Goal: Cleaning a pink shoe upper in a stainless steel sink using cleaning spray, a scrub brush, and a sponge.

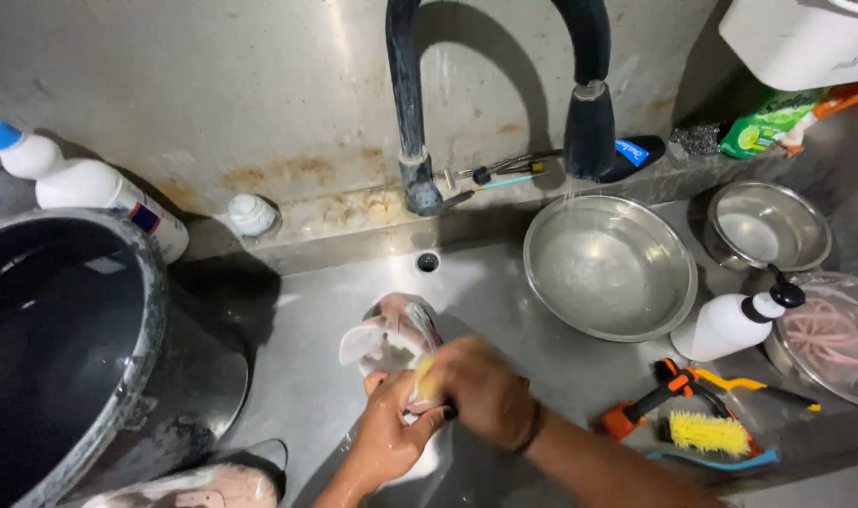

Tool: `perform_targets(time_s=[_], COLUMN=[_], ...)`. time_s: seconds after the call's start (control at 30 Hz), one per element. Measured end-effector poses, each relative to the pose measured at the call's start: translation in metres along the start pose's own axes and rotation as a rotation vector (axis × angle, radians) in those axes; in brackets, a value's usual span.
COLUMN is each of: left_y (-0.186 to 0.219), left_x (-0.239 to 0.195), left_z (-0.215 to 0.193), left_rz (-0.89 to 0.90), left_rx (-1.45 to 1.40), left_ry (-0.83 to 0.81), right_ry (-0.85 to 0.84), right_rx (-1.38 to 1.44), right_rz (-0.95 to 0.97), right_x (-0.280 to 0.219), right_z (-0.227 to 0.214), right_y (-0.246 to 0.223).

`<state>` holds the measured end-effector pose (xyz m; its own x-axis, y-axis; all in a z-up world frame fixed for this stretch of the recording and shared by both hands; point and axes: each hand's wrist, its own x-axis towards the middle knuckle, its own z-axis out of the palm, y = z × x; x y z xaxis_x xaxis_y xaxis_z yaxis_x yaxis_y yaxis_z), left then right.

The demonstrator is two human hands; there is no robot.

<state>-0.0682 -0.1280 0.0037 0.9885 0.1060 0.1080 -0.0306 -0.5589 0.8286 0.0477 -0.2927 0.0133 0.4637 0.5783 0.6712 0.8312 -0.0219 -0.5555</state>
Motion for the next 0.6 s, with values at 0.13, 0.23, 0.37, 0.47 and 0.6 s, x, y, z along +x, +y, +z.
perform_targets(time_s=[0.13,0.23,0.37,0.47,0.6], left_y=[0.005,0.005,0.009,0.023,0.011], left_x=[-0.009,-0.003,-0.005,-0.001,-0.009], left_z=[0.001,-0.001,-0.001,-0.007,-0.002], left_rz=[-0.083,-0.052,-0.033,-0.052,-0.09], left_rx=[-0.006,0.01,-0.046,0.006,-0.001], left_ry=[-0.039,-0.032,-0.018,-0.022,-0.036], right_ry=[-0.074,-0.008,-0.104,-0.088,-0.079], right_rx=[0.103,-0.008,0.163,0.103,0.056], right_rz=[-0.141,-0.102,-0.201,-0.166,0.074], right_x=[0.008,0.005,0.01,0.011,-0.013], right_z=[0.0,0.0,0.0,-0.003,0.006], right_y=[-0.023,0.007,-0.032,-0.013,0.005])
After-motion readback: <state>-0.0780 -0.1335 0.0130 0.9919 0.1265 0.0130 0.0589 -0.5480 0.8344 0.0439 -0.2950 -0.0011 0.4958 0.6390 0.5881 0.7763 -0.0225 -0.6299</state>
